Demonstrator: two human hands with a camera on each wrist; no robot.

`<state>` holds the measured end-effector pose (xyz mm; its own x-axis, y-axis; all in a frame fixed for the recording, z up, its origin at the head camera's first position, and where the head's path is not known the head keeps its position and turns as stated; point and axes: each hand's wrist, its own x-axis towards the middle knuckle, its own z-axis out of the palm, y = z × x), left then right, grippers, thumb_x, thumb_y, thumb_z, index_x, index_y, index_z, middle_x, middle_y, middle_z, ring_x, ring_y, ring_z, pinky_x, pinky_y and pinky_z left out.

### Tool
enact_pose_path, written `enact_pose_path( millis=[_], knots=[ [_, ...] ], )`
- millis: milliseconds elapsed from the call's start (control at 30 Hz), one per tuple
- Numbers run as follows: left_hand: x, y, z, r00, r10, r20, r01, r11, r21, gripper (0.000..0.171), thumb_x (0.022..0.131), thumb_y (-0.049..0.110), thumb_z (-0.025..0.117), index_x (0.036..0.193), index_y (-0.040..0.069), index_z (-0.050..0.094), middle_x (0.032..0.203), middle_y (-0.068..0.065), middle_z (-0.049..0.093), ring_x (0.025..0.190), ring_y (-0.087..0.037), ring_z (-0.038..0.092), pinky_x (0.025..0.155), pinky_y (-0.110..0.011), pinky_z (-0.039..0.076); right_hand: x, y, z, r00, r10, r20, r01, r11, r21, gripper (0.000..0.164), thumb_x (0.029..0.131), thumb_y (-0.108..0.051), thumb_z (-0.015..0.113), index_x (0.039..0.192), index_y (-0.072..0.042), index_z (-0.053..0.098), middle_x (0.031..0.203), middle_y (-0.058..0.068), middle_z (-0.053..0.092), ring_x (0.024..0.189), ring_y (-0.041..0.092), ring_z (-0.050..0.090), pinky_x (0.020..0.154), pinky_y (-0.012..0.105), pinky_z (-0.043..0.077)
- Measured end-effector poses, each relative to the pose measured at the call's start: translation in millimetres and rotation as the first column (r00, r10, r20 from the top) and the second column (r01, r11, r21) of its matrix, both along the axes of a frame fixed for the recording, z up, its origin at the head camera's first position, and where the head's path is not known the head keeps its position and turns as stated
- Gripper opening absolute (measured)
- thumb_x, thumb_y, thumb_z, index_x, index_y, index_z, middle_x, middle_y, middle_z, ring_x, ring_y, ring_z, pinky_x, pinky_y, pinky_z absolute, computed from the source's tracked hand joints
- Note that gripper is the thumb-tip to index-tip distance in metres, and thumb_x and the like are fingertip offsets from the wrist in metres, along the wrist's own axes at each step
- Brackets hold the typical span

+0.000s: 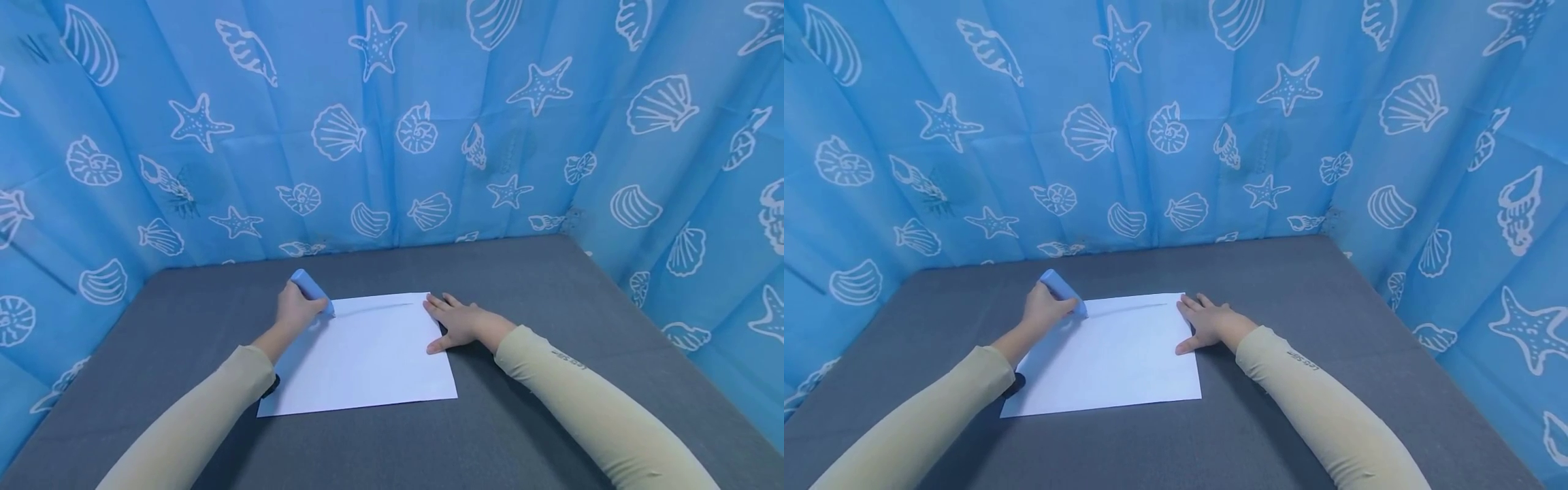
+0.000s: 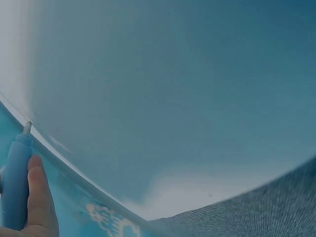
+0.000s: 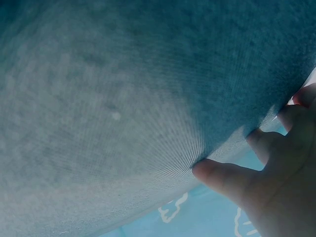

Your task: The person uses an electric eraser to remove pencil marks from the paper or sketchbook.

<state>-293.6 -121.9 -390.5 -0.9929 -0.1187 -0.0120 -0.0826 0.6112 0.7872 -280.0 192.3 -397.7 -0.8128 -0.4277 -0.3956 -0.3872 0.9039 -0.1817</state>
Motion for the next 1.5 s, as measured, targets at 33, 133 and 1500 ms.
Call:
enact_pose_path(
  millis=[33,133,1500],
  knots=[
    [0.1,-0.4,-0.2,1.0,0.001,0.002,-0.001,1.0,-0.005,0.062,0.087,0.012,0.067,0.133,-0.013,0.034,0.124,-0.031,0.051,0.113,-0.041,0.055,0.093,-0.05,0.049,0.0,-0.1,0.0,1.0,-0.001,0.001,0.001,1.0,-0.001,0.104,0.083,-0.064,0.061,0.156,-0.008,0.012,0.163,0.01,0.005,0.146,0.038,0.002,0.107,0.07,0.017],
    [0.9,0.7,-0.8,1.0,-0.006,0.008,0.007,1.0,-0.007,0.062,0.086,0.013,0.067,0.132,-0.012,0.035,0.123,-0.031,0.052,0.112,-0.041,0.055,0.093,-0.05,0.049,0.1,-0.2,0.0,1.0,-0.004,0.003,0.004,1.0,0.002,0.105,0.082,-0.065,0.061,0.156,-0.009,0.012,0.163,0.01,0.005,0.146,0.038,0.001,0.107,0.07,0.016],
    [2.4,3.1,2.3,1.0,0.005,-0.02,-0.005,1.0,-0.012,0.054,0.087,0.012,0.066,0.127,-0.01,0.039,0.117,-0.029,0.055,0.108,-0.04,0.057,0.089,-0.049,0.05,1.8,0.8,1.7,1.0,-0.002,0.012,0.002,1.0,-0.004,0.104,0.083,-0.064,0.06,0.156,-0.009,0.011,0.163,0.01,0.004,0.146,0.037,0.001,0.108,0.069,0.016]
  ],
)
